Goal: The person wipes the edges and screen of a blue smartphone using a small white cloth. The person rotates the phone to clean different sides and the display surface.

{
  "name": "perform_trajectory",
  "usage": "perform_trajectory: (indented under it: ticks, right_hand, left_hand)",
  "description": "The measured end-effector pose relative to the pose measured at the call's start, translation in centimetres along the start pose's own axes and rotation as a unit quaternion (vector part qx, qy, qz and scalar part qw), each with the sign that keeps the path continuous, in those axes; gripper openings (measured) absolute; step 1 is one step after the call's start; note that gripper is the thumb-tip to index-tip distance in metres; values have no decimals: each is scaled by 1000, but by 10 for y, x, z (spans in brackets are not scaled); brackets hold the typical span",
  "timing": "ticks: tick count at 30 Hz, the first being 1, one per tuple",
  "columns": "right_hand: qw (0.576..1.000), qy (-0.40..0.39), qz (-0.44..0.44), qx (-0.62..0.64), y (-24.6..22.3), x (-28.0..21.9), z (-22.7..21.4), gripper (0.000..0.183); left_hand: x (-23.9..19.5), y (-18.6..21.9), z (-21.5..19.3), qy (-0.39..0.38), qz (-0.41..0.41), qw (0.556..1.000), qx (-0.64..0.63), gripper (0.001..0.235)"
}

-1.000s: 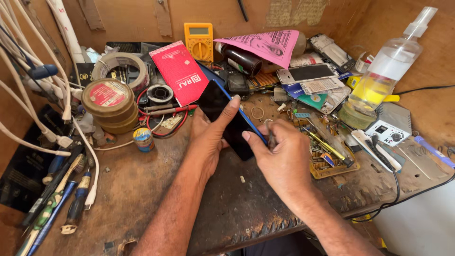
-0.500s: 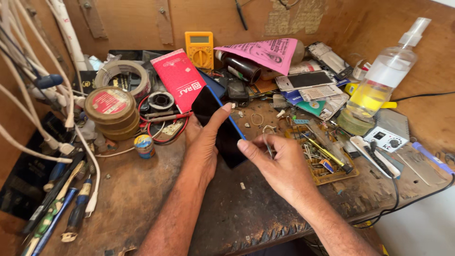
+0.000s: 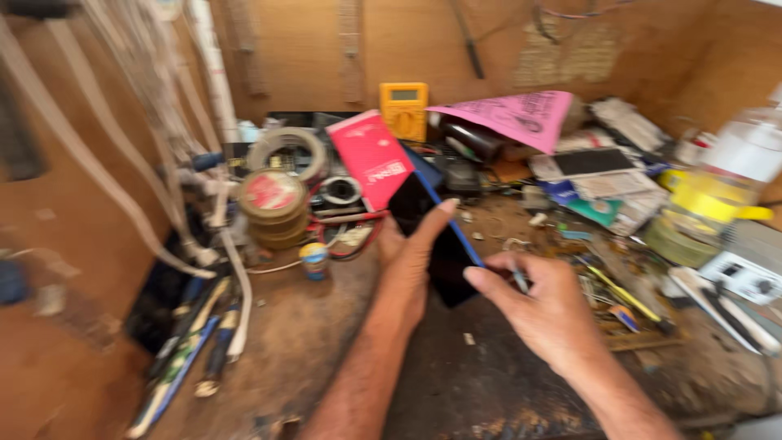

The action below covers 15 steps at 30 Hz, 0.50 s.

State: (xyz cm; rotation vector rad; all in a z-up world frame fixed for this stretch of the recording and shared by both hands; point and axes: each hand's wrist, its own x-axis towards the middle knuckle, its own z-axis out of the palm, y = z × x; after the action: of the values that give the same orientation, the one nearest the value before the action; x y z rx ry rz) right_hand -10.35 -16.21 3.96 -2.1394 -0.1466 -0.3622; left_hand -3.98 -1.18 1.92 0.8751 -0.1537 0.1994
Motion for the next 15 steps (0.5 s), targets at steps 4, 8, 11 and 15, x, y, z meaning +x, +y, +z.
perform_trajectory:
  ticks: [4, 8, 11, 15]
  right_hand:
    - [995, -12, 101, 23, -3, -1, 1, 24]
    - [997, -13, 79, 15, 2, 1, -2, 25]
    - [999, -22, 37, 20, 8, 1, -2, 28]
    - [971, -40, 171, 163, 21, -1, -6, 37]
  left_hand:
    - [-3, 7, 1, 14, -37, 999, -18, 65]
    - [-2, 7, 3, 10, -17, 1000, -8, 69]
    - [-3, 6, 3, 10, -12, 1000, -1, 71]
    - [-1, 5, 2, -6, 6, 1000, -2, 72]
